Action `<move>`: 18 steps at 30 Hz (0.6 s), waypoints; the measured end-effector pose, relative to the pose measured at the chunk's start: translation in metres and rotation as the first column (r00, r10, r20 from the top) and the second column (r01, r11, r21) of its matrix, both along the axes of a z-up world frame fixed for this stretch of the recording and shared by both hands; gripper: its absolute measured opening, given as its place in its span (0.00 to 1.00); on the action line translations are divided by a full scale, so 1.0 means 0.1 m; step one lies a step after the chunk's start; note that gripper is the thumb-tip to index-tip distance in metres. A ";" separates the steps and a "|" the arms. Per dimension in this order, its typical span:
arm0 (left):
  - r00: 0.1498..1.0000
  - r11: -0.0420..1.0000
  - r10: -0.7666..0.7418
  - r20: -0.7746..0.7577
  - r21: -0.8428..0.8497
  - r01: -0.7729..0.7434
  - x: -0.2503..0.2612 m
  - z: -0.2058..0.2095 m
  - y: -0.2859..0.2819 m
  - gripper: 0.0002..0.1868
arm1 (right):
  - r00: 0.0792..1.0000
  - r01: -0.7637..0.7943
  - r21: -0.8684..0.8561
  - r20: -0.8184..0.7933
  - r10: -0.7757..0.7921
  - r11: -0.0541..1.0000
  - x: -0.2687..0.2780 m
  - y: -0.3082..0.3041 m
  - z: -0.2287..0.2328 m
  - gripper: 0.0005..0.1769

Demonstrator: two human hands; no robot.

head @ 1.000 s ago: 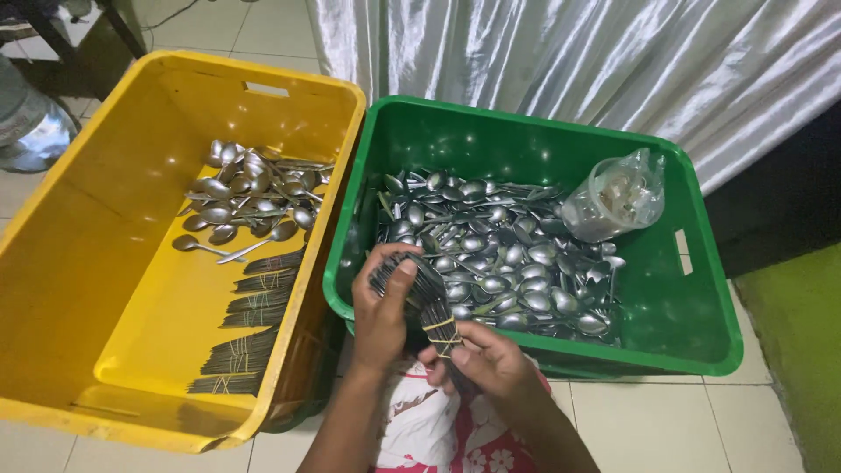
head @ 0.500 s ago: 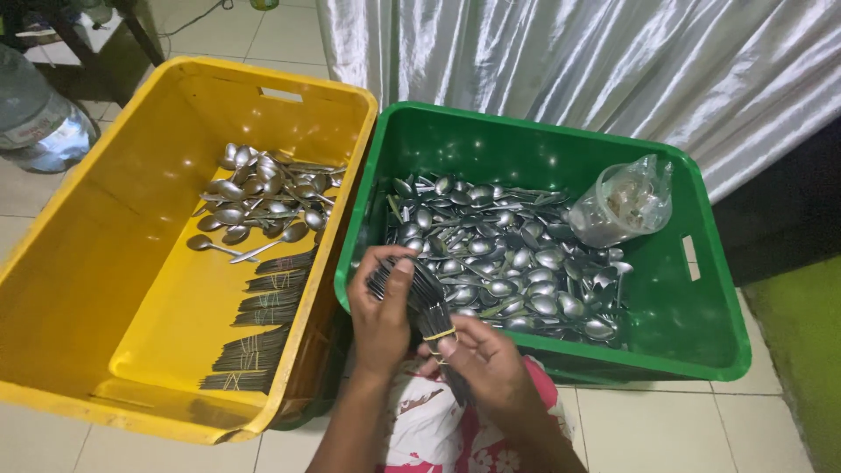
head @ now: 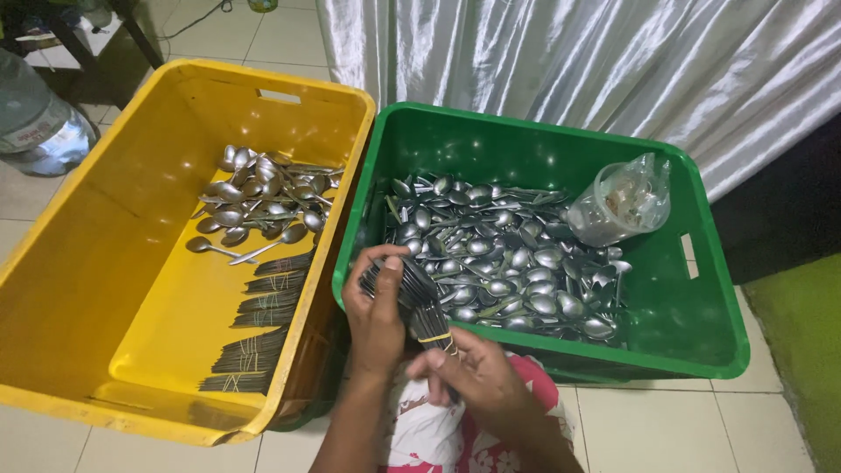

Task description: Bundling metal spoons together using rubber bands

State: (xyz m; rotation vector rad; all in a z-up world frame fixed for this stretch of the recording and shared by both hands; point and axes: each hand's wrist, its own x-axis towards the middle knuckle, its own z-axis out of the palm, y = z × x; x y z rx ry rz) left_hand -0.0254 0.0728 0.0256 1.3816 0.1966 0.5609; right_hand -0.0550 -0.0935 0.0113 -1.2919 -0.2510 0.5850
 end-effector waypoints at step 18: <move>0.767 0.871 -0.431 -0.475 0.003 0.491 -0.36 0.63 0.47 0.21 | 0.925 -0.272 0.103 -0.246 0.289 0.957 0.06 -0.37 -0.70 0.39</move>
